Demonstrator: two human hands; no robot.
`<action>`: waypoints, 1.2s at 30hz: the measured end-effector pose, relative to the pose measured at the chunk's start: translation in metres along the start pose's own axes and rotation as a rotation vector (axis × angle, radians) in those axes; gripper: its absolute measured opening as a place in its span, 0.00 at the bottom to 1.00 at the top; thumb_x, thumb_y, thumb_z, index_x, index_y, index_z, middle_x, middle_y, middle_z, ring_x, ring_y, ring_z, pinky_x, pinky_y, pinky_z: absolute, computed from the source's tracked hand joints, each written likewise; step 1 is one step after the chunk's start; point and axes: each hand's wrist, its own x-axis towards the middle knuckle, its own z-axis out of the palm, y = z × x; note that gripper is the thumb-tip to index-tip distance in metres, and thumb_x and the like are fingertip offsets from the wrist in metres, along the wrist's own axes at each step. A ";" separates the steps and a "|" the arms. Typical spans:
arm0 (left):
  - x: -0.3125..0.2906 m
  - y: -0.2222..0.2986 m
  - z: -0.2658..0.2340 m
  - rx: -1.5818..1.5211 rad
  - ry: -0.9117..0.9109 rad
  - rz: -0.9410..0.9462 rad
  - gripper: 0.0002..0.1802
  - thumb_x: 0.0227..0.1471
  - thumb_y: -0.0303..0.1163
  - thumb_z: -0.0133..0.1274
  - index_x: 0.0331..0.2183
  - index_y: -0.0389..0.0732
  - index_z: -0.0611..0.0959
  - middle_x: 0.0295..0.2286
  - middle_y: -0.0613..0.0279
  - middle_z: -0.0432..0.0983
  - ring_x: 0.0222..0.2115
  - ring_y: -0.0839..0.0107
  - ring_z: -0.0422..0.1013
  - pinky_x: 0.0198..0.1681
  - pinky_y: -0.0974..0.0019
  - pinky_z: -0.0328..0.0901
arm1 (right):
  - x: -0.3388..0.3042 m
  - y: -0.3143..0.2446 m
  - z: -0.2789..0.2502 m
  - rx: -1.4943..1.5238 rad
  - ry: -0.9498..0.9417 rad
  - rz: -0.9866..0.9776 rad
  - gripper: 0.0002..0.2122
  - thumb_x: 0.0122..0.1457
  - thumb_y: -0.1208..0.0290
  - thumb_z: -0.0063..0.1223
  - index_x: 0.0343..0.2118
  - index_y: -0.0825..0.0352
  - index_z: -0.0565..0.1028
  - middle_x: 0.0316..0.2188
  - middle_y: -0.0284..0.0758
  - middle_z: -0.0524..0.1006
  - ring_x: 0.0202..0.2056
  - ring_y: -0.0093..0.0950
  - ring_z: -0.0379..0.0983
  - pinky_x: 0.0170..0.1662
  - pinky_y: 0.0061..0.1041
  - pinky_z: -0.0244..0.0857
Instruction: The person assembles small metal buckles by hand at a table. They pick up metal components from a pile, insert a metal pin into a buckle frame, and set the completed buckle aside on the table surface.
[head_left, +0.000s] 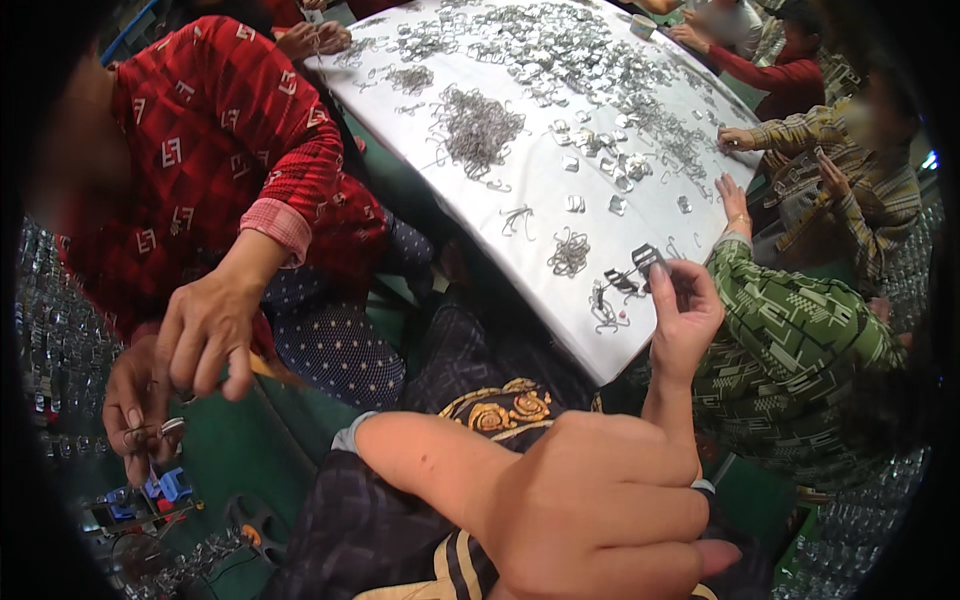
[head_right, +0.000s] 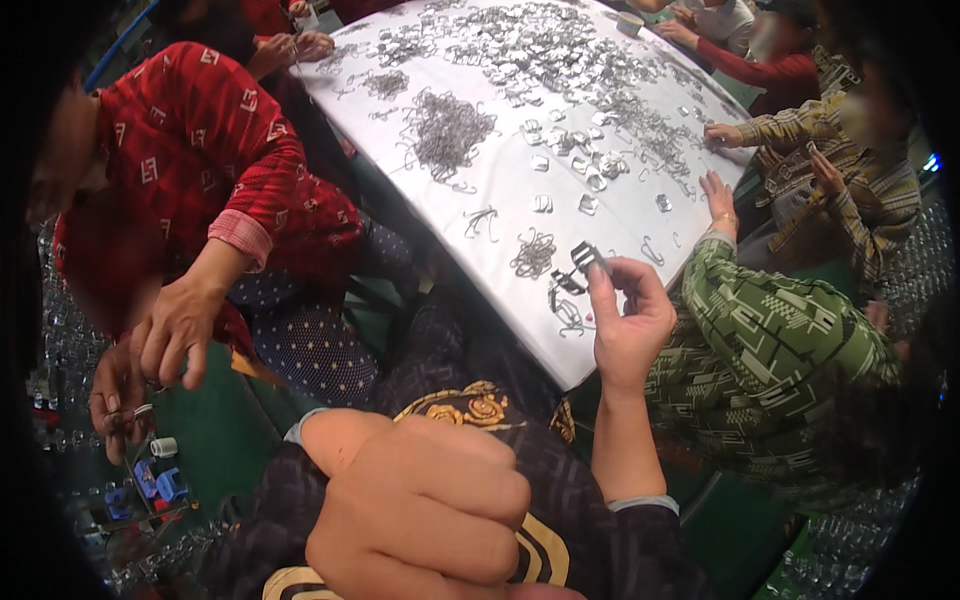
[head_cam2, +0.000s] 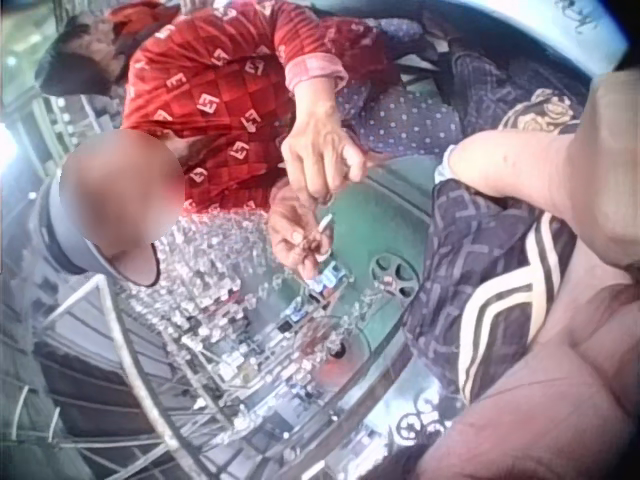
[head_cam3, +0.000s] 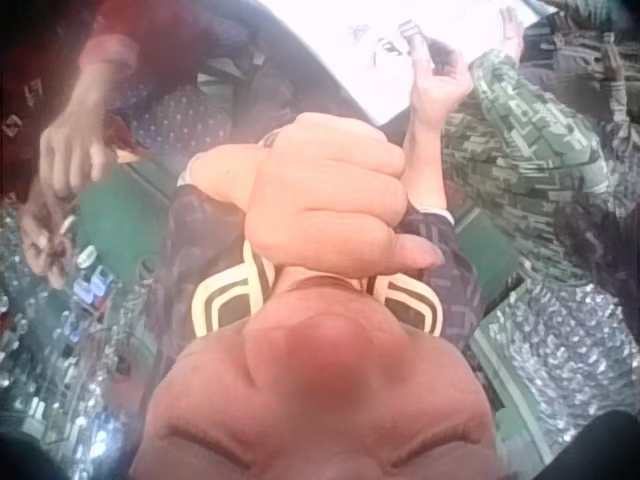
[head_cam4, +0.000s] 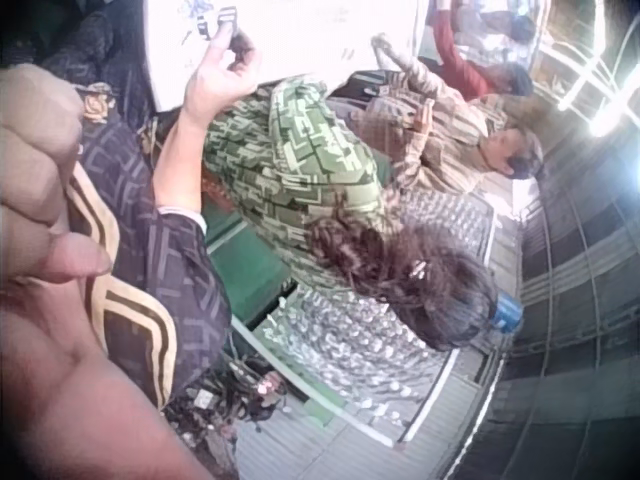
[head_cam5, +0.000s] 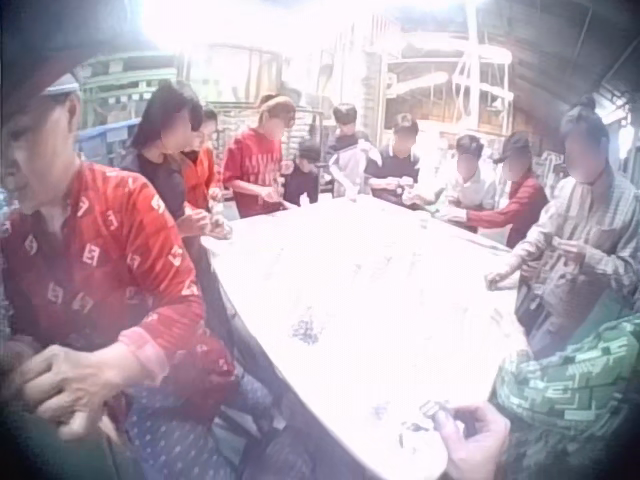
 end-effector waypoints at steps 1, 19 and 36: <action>-0.001 0.002 -0.005 0.003 -0.027 -0.061 0.14 0.33 0.24 0.63 0.15 0.38 0.70 0.15 0.64 0.61 0.13 0.69 0.60 0.14 0.68 0.52 | -0.001 -0.001 0.003 0.038 -0.008 0.043 0.04 0.53 0.81 0.57 0.32 0.72 0.74 0.26 0.31 0.75 0.28 0.16 0.69 0.23 0.13 0.65; -0.150 -0.336 -0.192 1.299 -0.485 -0.617 0.06 0.43 0.23 0.52 0.25 0.38 0.84 0.29 0.56 0.77 0.34 0.58 0.72 0.36 0.62 0.70 | 0.025 0.031 0.035 -0.040 -0.053 0.124 0.04 0.52 0.82 0.58 0.30 0.72 0.75 0.26 0.30 0.76 0.29 0.16 0.70 0.35 0.16 0.63; -0.115 -0.357 -0.205 1.236 -0.586 -0.824 0.04 0.46 0.23 0.47 0.26 0.39 0.77 0.26 0.53 0.77 0.30 0.54 0.75 0.32 0.55 0.70 | 0.014 -0.003 0.082 -0.093 -0.160 0.159 0.03 0.51 0.79 0.59 0.27 0.71 0.77 0.22 0.31 0.77 0.25 0.17 0.71 0.32 0.17 0.65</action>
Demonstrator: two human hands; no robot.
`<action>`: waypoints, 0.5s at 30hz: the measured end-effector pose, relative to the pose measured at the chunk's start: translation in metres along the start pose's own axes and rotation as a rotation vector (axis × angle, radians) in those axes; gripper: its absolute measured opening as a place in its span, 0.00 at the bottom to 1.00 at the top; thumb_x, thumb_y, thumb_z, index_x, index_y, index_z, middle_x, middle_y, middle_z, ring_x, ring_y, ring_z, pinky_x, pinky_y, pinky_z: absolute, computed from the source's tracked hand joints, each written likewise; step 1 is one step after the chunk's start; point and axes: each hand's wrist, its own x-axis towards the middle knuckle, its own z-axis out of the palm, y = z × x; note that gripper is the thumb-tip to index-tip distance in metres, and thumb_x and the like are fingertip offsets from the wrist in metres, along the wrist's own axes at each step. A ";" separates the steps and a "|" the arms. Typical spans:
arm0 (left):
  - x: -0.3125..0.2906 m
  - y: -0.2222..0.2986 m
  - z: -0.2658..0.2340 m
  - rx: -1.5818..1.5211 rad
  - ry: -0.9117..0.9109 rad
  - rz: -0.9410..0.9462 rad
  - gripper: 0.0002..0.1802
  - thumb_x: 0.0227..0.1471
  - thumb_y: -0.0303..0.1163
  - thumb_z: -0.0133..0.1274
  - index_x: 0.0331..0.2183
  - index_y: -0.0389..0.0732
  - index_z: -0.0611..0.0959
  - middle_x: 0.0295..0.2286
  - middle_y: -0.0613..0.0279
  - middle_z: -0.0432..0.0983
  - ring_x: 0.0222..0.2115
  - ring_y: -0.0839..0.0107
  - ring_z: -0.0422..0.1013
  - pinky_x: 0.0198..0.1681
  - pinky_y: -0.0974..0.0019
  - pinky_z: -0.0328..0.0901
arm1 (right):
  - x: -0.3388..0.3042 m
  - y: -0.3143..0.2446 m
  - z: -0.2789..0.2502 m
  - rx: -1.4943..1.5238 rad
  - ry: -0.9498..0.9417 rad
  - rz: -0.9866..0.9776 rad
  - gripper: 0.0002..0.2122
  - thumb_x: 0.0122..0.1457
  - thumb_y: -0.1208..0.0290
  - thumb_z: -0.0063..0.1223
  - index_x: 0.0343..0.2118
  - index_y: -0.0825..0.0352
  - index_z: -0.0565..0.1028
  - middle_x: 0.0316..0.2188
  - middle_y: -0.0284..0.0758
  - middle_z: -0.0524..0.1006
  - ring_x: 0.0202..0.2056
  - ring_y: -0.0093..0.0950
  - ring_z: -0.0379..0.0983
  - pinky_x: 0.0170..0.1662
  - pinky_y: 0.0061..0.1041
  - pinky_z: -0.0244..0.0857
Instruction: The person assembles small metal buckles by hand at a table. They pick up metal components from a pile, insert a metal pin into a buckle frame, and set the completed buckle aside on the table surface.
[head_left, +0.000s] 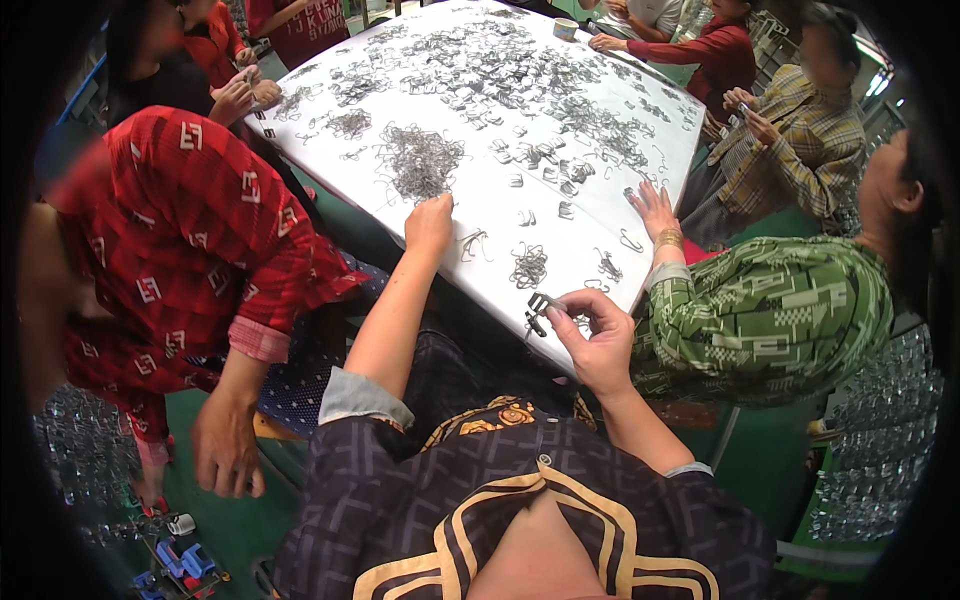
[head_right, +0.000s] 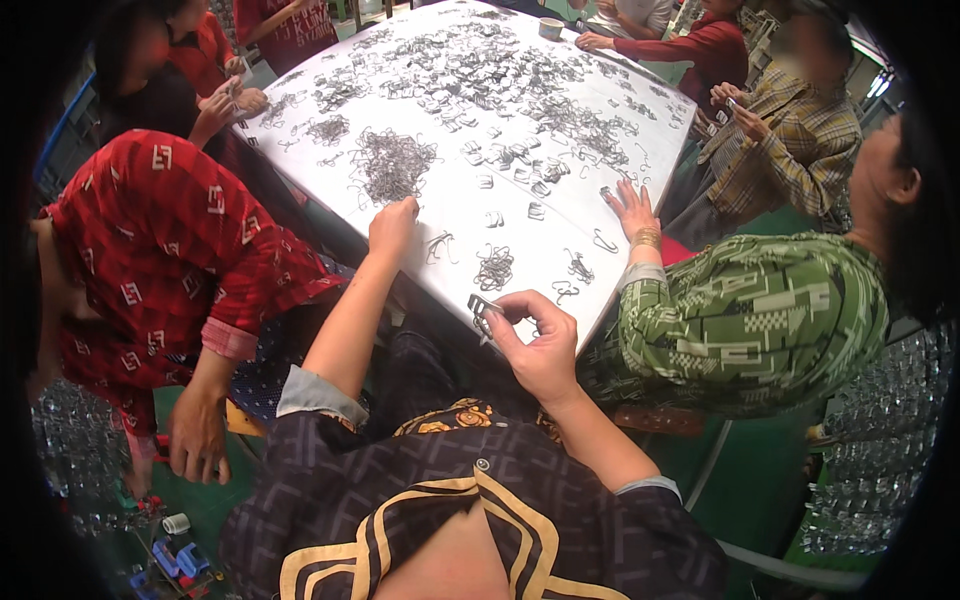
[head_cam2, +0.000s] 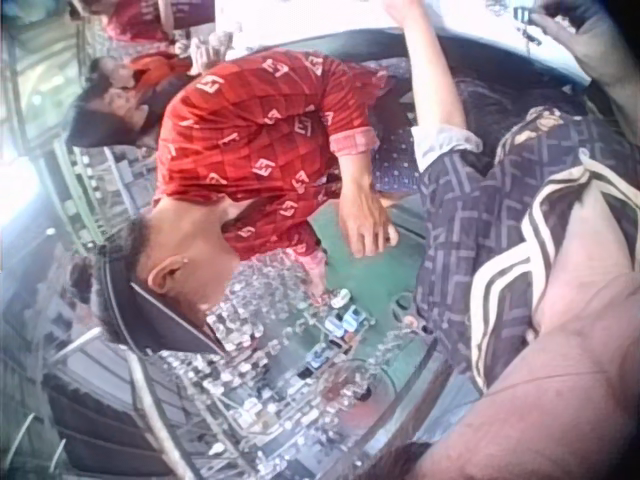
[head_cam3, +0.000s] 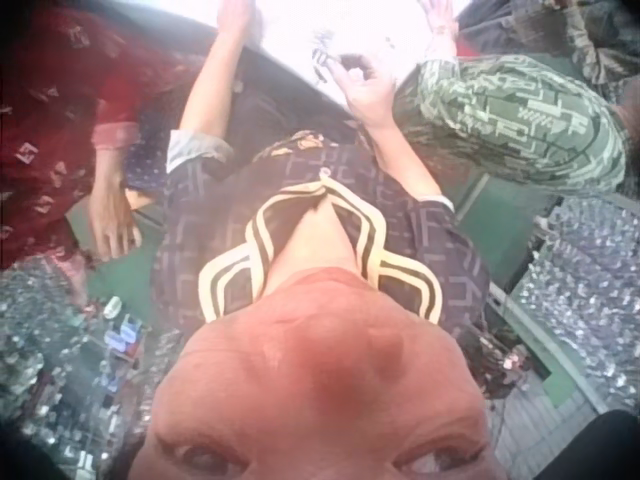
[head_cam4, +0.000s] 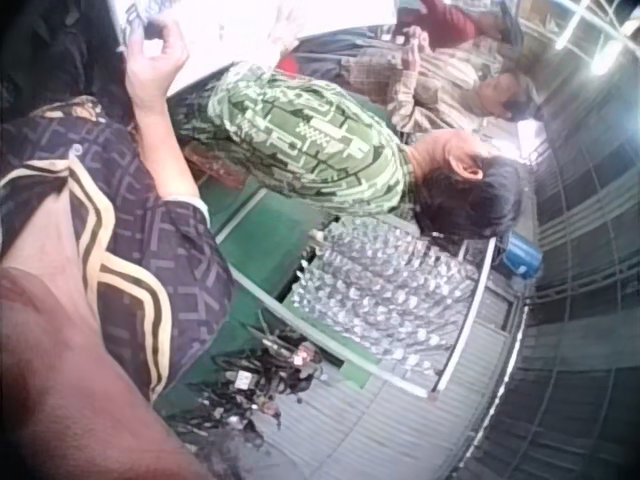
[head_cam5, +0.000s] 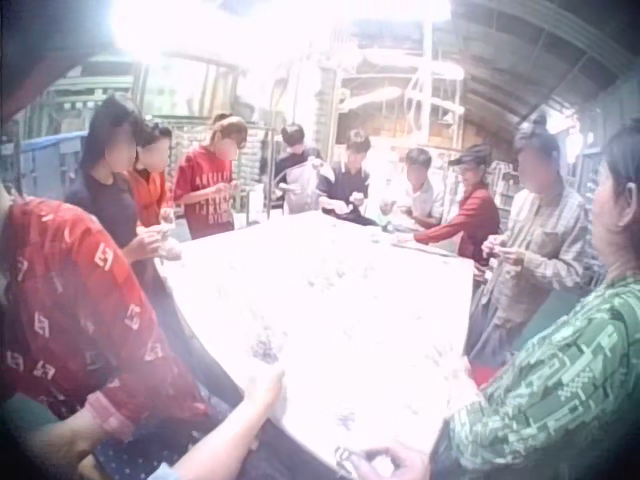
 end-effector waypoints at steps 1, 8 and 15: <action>-0.001 -0.001 0.000 -0.053 0.012 -0.032 0.04 0.46 0.23 0.47 0.27 0.39 0.77 0.26 0.53 0.77 0.30 0.53 0.74 0.32 0.55 0.69 | 0.003 -0.002 0.004 0.001 -0.004 0.014 0.03 0.50 0.79 0.59 0.27 0.71 0.77 0.22 0.31 0.77 0.25 0.17 0.71 0.32 0.17 0.65; -0.001 -0.013 0.010 -0.194 0.134 -0.076 0.03 0.45 0.21 0.48 0.26 0.40 0.75 0.25 0.54 0.74 0.31 0.55 0.72 0.35 0.54 0.67 | 0.022 -0.011 0.030 -0.115 -0.015 0.039 0.04 0.50 0.77 0.60 0.28 0.71 0.77 0.22 0.33 0.78 0.25 0.19 0.74 0.32 0.18 0.66; 0.004 -0.015 0.015 -0.095 0.108 -0.055 0.02 0.49 0.29 0.52 0.28 0.42 0.77 0.28 0.56 0.74 0.30 0.54 0.73 0.35 0.54 0.68 | 0.035 -0.026 0.039 -0.166 0.016 0.038 0.04 0.50 0.77 0.60 0.28 0.71 0.77 0.22 0.33 0.78 0.24 0.19 0.73 0.32 0.18 0.66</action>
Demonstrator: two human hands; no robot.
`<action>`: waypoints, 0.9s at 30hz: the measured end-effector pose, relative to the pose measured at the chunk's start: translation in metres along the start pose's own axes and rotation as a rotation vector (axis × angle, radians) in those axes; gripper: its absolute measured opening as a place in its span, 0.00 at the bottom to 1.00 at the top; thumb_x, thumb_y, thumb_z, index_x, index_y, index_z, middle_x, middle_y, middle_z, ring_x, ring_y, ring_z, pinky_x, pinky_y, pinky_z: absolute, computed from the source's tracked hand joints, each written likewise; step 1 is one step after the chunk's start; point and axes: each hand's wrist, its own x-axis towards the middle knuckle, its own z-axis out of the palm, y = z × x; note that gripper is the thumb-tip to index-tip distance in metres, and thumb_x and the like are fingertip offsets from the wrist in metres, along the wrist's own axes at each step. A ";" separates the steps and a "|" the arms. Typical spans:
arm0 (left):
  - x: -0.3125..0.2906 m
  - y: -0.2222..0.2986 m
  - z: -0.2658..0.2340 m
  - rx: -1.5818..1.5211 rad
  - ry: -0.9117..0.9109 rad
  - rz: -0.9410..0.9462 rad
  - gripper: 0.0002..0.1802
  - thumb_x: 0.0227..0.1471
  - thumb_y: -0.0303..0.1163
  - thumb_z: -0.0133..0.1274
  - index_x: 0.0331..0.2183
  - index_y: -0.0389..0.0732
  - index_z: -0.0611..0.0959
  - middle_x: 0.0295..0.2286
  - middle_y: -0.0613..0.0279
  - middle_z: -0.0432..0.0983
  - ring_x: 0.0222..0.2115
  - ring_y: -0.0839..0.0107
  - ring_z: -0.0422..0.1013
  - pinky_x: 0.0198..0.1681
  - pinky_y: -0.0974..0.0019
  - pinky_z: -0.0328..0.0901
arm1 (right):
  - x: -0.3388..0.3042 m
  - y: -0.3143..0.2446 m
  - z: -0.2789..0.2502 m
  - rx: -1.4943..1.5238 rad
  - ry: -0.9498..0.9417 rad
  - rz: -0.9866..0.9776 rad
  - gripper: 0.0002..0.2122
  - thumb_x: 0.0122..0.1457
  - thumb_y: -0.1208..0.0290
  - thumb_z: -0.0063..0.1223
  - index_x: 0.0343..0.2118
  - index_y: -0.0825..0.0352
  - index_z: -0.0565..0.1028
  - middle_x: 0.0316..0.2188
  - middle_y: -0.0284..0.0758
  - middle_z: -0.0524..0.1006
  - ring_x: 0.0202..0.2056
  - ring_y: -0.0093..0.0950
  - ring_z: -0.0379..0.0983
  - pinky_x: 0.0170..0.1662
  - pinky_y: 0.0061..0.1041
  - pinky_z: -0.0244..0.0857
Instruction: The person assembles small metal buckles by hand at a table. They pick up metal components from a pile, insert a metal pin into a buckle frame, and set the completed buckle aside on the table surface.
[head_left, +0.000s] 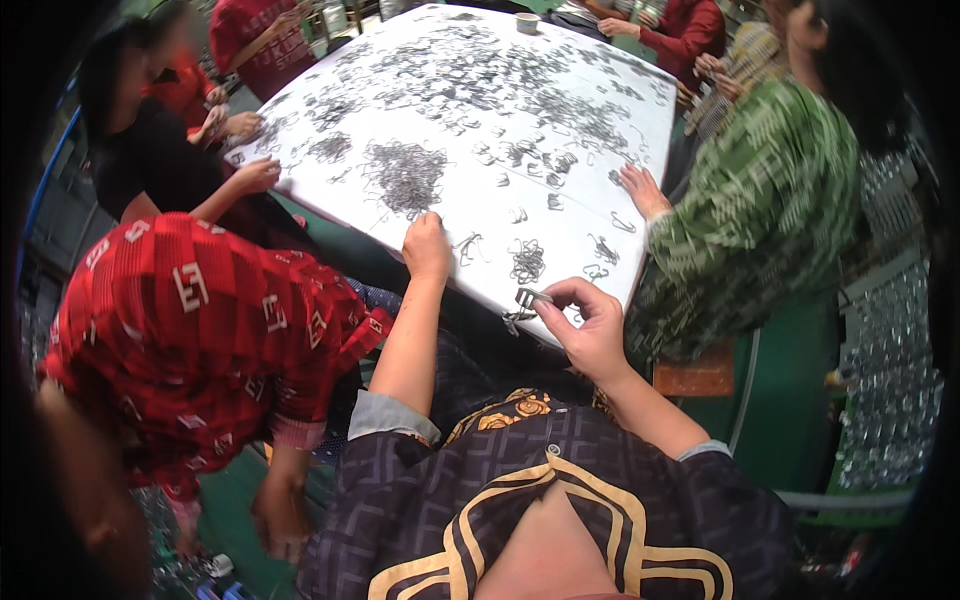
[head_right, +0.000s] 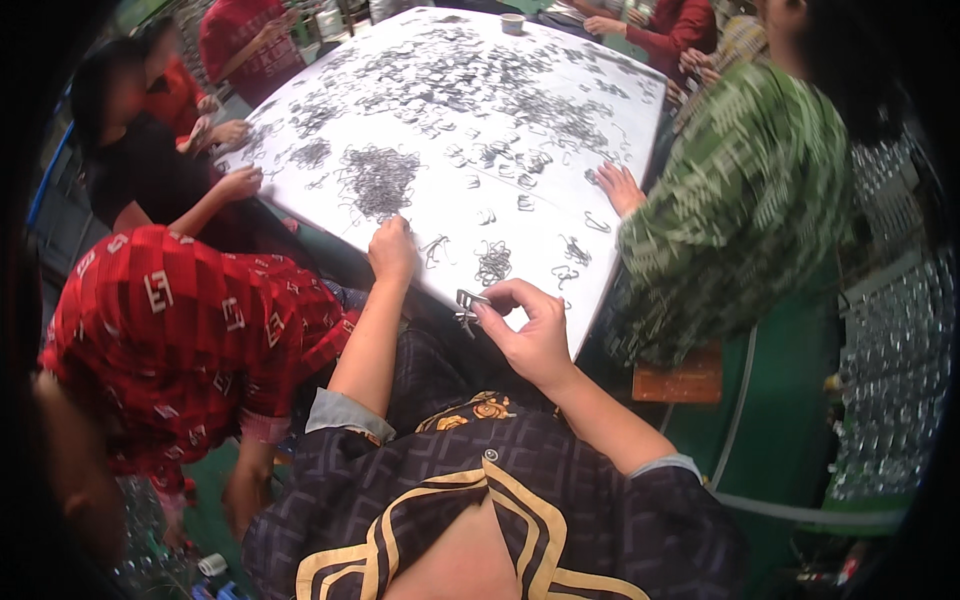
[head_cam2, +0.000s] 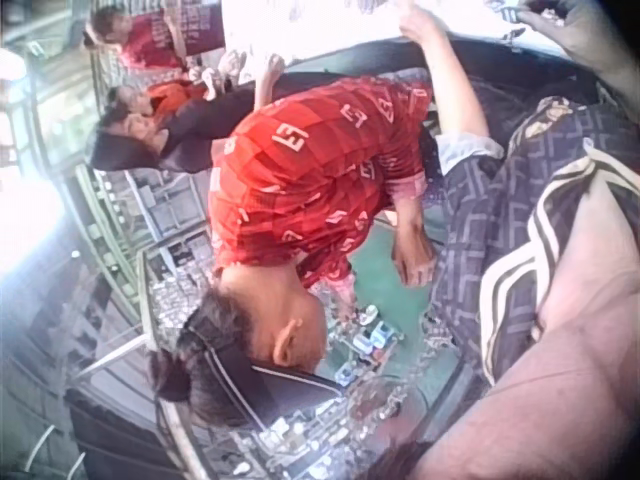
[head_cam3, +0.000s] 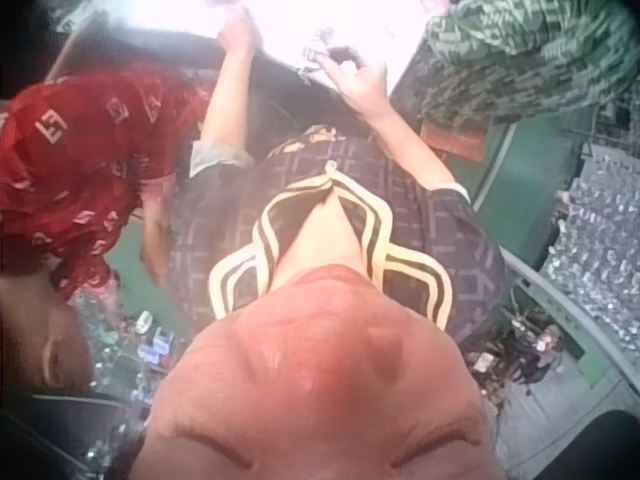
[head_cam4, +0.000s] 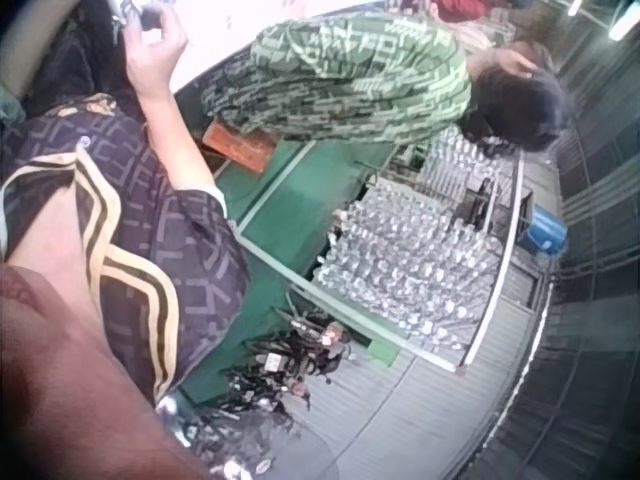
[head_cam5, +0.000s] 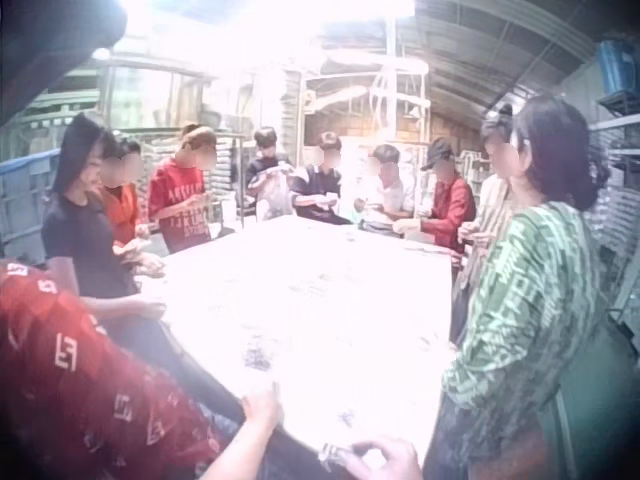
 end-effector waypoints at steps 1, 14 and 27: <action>0.000 0.001 -0.001 -0.011 0.005 0.000 0.03 0.49 0.29 0.53 0.28 0.42 0.77 0.29 0.56 0.74 0.30 0.54 0.73 0.35 0.54 0.67 | 0.002 -0.003 0.000 0.002 0.000 0.005 0.04 0.50 0.77 0.60 0.28 0.71 0.77 0.22 0.33 0.78 0.25 0.19 0.73 0.32 0.18 0.66; 0.015 -0.016 -0.004 -0.452 0.006 -0.253 0.07 0.51 0.30 0.54 0.31 0.37 0.81 0.27 0.56 0.80 0.27 0.62 0.76 0.36 0.64 0.68 | -0.003 -0.009 -0.013 0.011 -0.014 0.029 0.04 0.51 0.78 0.59 0.29 0.71 0.77 0.24 0.34 0.78 0.26 0.20 0.73 0.32 0.20 0.66; -0.079 0.087 -0.144 -1.320 -0.245 -0.284 0.04 0.55 0.24 0.52 0.32 0.33 0.79 0.29 0.61 0.78 0.30 0.77 0.72 0.36 0.74 0.66 | 0.002 0.019 -0.027 0.021 -0.003 0.081 0.04 0.51 0.77 0.59 0.28 0.71 0.76 0.21 0.34 0.77 0.24 0.19 0.73 0.30 0.19 0.66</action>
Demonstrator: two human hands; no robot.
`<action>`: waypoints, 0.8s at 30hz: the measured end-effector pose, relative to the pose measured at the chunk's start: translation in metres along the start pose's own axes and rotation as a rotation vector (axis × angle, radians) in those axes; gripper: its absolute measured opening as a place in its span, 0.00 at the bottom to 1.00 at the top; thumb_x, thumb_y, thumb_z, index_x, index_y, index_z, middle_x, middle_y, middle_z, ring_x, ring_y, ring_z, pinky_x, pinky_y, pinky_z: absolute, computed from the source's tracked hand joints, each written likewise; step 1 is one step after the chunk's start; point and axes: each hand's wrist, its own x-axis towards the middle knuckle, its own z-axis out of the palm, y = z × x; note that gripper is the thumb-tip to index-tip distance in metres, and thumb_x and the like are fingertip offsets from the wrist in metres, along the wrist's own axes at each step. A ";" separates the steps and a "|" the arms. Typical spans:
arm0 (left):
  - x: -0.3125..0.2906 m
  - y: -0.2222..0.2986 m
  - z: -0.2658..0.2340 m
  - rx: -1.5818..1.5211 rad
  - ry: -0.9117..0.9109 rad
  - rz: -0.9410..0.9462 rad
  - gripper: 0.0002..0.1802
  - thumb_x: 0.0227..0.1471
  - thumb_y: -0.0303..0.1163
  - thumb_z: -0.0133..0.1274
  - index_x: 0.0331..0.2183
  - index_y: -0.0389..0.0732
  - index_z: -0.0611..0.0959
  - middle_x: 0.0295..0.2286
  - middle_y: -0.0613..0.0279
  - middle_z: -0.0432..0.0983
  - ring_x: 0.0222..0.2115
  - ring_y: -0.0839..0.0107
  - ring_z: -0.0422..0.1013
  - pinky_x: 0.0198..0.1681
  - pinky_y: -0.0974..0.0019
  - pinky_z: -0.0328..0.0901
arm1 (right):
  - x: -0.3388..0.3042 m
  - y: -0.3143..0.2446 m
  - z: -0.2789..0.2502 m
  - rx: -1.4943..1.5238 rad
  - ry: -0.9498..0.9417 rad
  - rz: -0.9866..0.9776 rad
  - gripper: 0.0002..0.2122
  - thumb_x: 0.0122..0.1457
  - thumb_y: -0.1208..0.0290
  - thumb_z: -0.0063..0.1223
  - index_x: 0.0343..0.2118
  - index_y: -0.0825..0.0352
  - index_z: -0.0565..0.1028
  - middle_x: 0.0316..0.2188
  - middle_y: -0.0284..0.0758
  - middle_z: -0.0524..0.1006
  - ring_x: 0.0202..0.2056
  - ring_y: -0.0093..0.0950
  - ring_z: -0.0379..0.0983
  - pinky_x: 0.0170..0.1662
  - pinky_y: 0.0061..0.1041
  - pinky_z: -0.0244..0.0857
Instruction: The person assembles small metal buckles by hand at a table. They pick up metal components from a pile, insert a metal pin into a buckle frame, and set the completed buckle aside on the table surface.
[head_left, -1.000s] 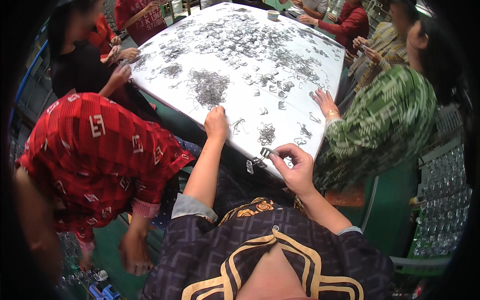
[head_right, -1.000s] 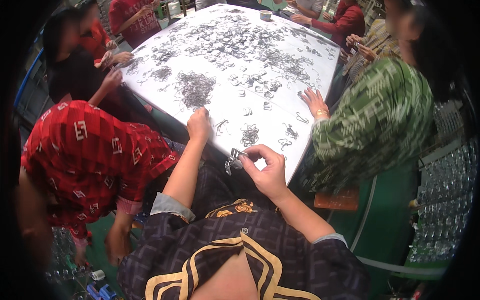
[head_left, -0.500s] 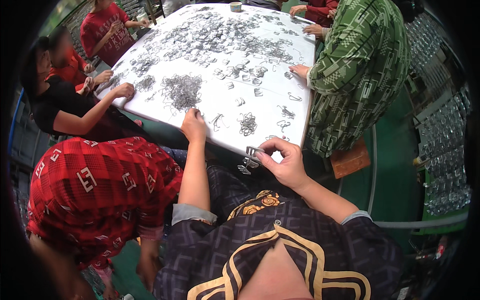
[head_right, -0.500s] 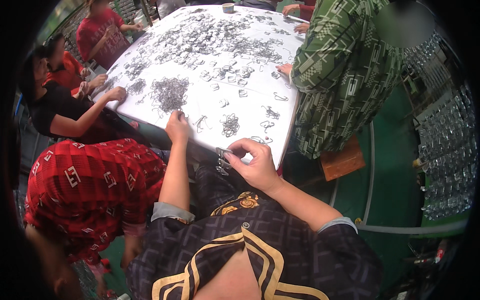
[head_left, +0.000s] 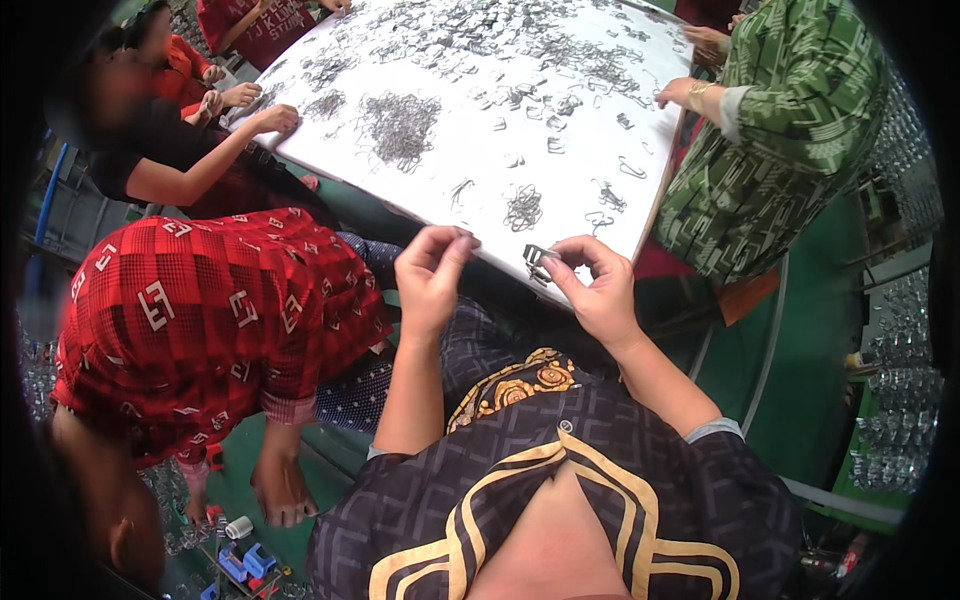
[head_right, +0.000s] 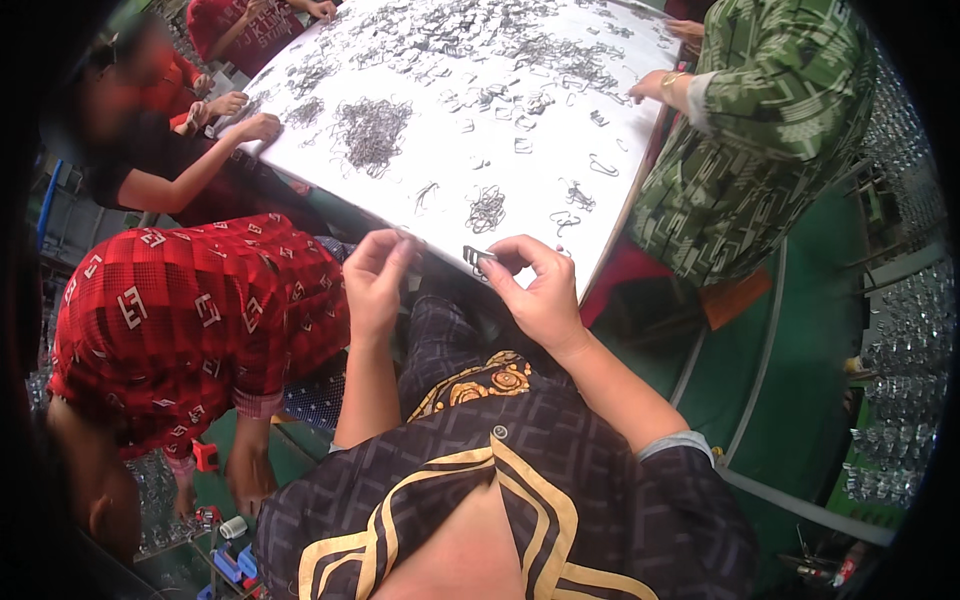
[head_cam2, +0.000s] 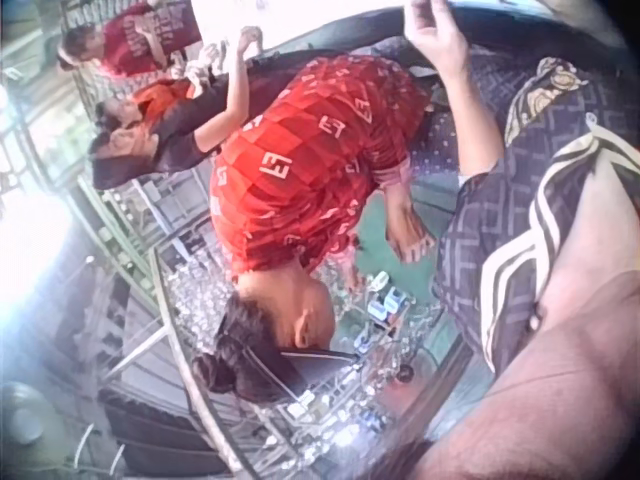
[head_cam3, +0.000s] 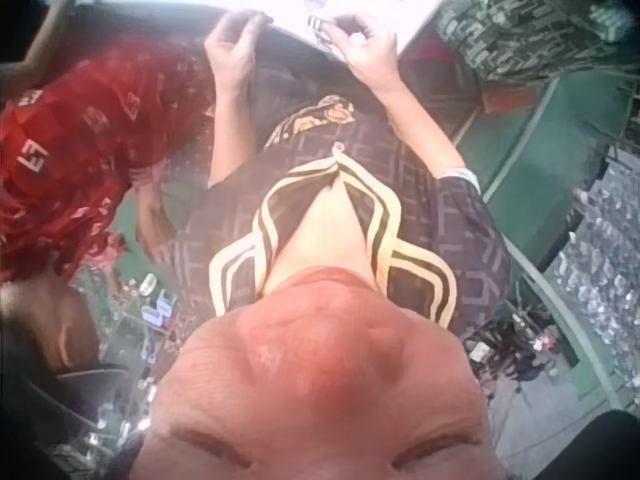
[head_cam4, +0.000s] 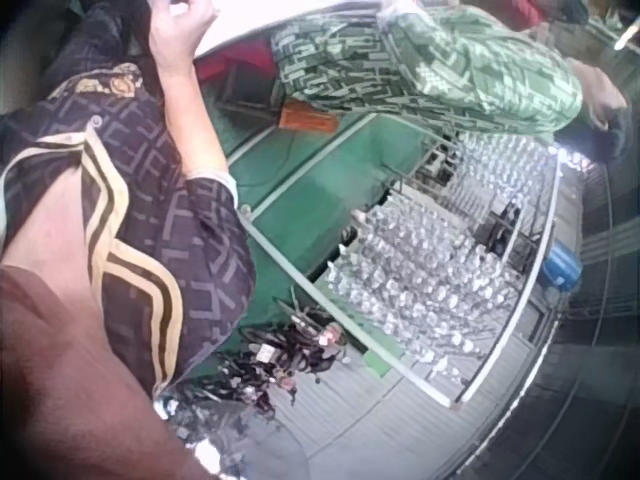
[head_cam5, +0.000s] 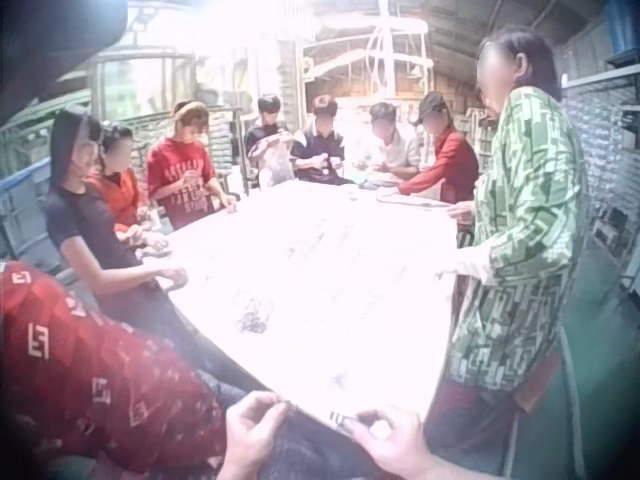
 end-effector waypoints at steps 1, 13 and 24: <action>-0.009 0.008 0.007 -0.008 -0.037 0.004 0.04 0.55 0.23 0.52 0.33 0.33 0.78 0.29 0.61 0.78 0.31 0.76 0.72 0.36 0.74 0.66 | 0.000 0.002 0.001 0.008 -0.007 0.004 0.04 0.50 0.78 0.59 0.28 0.71 0.76 0.21 0.34 0.77 0.24 0.20 0.73 0.31 0.20 0.66; -0.035 0.000 0.044 0.351 -0.102 0.292 0.03 0.49 0.19 0.53 0.30 0.33 0.78 0.30 0.59 0.72 0.32 0.73 0.68 0.38 0.72 0.63 | -0.020 0.019 -0.006 0.030 -0.078 -0.099 0.04 0.52 0.79 0.58 0.30 0.72 0.76 0.24 0.33 0.77 0.27 0.18 0.72 0.33 0.19 0.66; -0.057 -0.031 0.037 0.134 -0.120 0.220 0.03 0.57 0.20 0.46 0.35 0.31 0.73 0.33 0.57 0.75 0.34 0.75 0.70 0.43 0.72 0.64 | -0.034 0.058 0.006 -0.065 -0.186 -0.241 0.08 0.51 0.72 0.58 0.30 0.72 0.76 0.25 0.38 0.77 0.25 0.28 0.74 0.29 0.25 0.67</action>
